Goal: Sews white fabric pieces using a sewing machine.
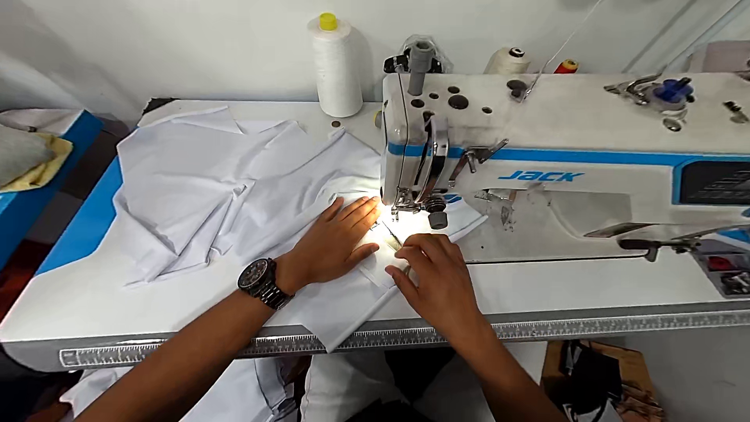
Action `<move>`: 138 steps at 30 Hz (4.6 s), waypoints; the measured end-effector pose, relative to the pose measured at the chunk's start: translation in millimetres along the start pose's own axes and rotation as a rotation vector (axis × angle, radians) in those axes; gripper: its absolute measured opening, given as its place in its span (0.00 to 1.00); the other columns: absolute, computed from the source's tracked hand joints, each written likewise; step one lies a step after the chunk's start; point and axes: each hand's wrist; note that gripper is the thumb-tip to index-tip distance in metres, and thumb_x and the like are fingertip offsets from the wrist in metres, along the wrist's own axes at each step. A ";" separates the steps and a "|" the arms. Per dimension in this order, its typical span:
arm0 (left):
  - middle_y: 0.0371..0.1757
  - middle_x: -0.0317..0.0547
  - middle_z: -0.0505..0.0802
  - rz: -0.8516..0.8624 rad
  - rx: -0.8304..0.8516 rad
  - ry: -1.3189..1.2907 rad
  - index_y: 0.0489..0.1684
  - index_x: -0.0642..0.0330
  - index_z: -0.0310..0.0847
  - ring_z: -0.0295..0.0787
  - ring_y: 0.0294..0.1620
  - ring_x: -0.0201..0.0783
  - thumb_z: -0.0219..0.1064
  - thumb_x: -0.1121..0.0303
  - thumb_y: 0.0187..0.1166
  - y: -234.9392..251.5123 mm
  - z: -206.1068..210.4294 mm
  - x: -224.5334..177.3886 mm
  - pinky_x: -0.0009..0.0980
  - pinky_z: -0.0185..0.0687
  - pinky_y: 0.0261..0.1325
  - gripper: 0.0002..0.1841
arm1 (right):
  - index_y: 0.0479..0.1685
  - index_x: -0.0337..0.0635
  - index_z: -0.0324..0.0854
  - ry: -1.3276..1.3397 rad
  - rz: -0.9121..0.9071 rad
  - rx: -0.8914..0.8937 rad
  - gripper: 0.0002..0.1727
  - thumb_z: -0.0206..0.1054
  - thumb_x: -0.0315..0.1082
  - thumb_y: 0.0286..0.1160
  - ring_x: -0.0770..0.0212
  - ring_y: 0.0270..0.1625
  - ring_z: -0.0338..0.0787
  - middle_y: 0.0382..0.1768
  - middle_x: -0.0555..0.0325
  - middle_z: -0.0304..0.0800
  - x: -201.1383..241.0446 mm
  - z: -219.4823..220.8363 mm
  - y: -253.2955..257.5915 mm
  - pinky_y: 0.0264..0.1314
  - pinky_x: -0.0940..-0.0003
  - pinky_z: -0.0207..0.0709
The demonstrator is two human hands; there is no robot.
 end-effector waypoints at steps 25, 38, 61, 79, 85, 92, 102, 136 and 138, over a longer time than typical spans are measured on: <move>0.46 0.37 0.88 -0.011 -0.130 -0.282 0.32 0.54 0.88 0.82 0.56 0.36 0.60 0.57 0.85 0.3 -12.4 19.9 0.36 0.77 0.62 0.15 | 0.52 0.44 0.87 0.036 0.237 -0.047 0.11 0.63 0.34 0.79 0.59 0.35 0.91 0.34 0.59 0.90 25.3 17.8 1.9 0.34 0.61 0.85; 0.40 0.46 0.86 -0.129 -0.179 -0.049 0.28 0.59 0.82 0.84 0.48 0.47 0.61 0.56 0.85 9.1 1.0 5.5 0.41 0.81 0.51 0.18 | 0.32 0.47 0.89 -0.053 0.284 -0.073 0.08 0.67 0.36 0.74 0.64 0.26 0.88 0.31 0.62 0.89 22.8 25.7 4.3 0.23 0.67 0.82; 0.88 0.47 0.74 0.255 0.034 -0.063 0.86 0.26 0.70 0.57 0.93 0.47 0.45 0.29 0.82 13.3 6.7 16.4 0.64 0.47 0.91 0.34 | 0.77 0.73 0.80 -0.074 0.008 0.235 0.29 0.49 0.67 0.85 0.38 0.93 0.56 0.89 0.45 0.65 -30.2 -0.8 -9.3 0.89 0.26 0.45; 0.84 0.49 0.78 0.303 0.086 -0.104 0.82 0.19 0.73 0.61 0.92 0.47 0.47 0.25 0.78 27.5 -1.1 32.8 0.63 0.46 0.92 0.34 | 0.76 0.78 0.80 -0.098 0.037 0.258 0.28 0.46 0.68 0.85 0.40 0.94 0.53 0.87 0.44 0.67 -26.8 -0.8 -4.1 0.91 0.29 0.41; 0.84 0.48 0.78 0.291 0.078 -0.052 0.82 0.20 0.72 0.61 0.92 0.48 0.48 0.27 0.78 26.8 0.1 31.2 0.62 0.48 0.91 0.33 | 0.67 0.69 0.87 -0.152 0.148 0.191 0.23 0.56 0.61 0.84 0.38 0.89 0.64 0.82 0.42 0.73 2.6 2.1 1.0 0.87 0.32 0.53; 0.85 0.53 0.76 0.266 0.085 -0.027 0.83 0.24 0.73 0.60 0.92 0.51 0.47 0.27 0.78 23.7 1.7 25.6 0.64 0.45 0.91 0.35 | 0.76 0.65 0.82 -0.171 0.206 0.180 0.30 0.52 0.66 0.84 0.41 0.89 0.63 0.85 0.43 0.68 21.0 14.8 -2.9 0.85 0.34 0.56; 0.91 0.51 0.68 -0.323 0.069 -0.378 0.87 0.38 0.70 0.53 0.94 0.52 0.50 0.43 0.88 -29.8 -8.7 -171.1 0.63 0.48 0.90 0.30 | 0.40 0.54 0.93 0.209 -0.199 0.340 0.21 0.60 0.56 0.84 0.61 0.82 0.76 0.74 0.66 0.84 -91.8 -69.4 -30.1 0.86 0.46 0.67; 0.94 0.46 0.64 -0.274 -0.080 0.105 0.90 0.47 0.65 0.51 0.95 0.51 0.35 0.35 0.87 -71.7 12.3 -48.6 0.67 0.47 0.89 0.39 | 0.75 0.62 0.82 -0.120 0.069 0.092 0.27 0.50 0.59 0.88 0.48 0.85 0.74 0.80 0.55 0.80 23.0 -18.4 -109.7 0.86 0.35 0.60; 0.92 0.47 0.66 -0.302 -0.072 0.093 0.88 0.49 0.69 0.54 0.94 0.52 0.36 0.36 0.87 -71.3 5.0 -50.1 0.68 0.49 0.88 0.39 | 0.70 0.58 0.86 -0.136 0.079 0.027 0.25 0.53 0.57 0.87 0.45 0.82 0.77 0.76 0.52 0.84 6.8 -25.6 -106.3 0.83 0.31 0.63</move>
Point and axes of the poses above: each hand's wrist, its own y-axis towards the middle knuckle, its own z-axis out of the palm, x = y × z
